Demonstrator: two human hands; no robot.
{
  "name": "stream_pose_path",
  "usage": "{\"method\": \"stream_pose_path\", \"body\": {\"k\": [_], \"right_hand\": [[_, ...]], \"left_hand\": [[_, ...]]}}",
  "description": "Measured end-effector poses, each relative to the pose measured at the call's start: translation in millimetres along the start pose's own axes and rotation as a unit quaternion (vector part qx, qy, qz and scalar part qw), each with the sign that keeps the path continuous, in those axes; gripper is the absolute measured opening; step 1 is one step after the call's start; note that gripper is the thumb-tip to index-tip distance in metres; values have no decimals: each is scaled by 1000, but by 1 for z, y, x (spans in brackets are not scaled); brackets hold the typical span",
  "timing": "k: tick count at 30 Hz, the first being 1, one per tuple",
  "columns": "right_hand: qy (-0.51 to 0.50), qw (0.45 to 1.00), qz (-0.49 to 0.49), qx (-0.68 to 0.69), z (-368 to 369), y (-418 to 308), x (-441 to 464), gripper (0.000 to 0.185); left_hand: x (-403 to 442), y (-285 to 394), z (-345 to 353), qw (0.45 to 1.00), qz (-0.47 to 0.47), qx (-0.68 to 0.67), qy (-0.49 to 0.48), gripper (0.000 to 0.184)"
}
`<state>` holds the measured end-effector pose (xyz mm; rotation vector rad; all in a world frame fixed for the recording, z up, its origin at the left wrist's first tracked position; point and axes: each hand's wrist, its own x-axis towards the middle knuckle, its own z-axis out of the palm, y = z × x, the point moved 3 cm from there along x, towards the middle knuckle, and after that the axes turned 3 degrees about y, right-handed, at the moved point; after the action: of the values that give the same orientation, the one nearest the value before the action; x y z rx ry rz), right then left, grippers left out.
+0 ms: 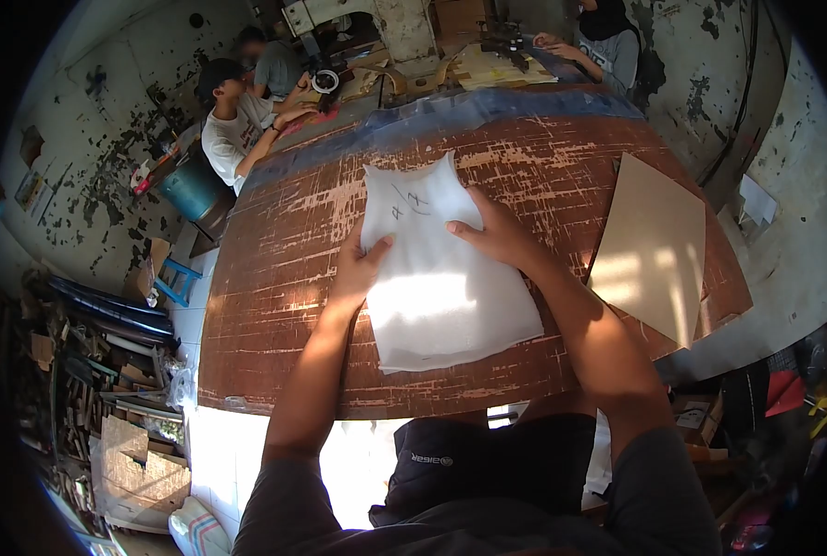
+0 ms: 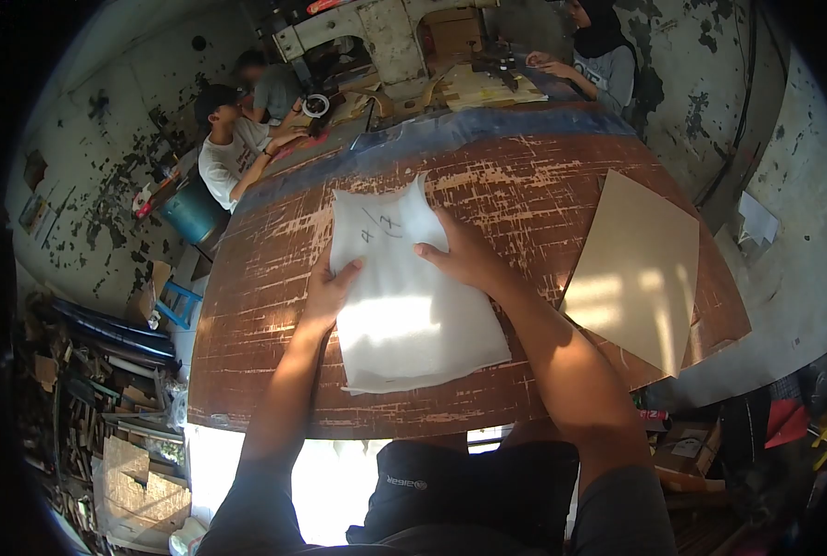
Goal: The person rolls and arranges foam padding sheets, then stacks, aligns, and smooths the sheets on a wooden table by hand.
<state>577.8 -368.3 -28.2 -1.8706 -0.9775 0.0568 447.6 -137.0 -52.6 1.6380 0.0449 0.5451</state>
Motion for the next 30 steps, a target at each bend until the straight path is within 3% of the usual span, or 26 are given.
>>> {"method": "stream_pose_path", "body": {"k": [30], "right_hand": [[3, 1000, -2, 7, 2, 5, 1, 65]], "left_hand": [[-2, 6, 4, 1000, -3, 9, 13, 48]]}}
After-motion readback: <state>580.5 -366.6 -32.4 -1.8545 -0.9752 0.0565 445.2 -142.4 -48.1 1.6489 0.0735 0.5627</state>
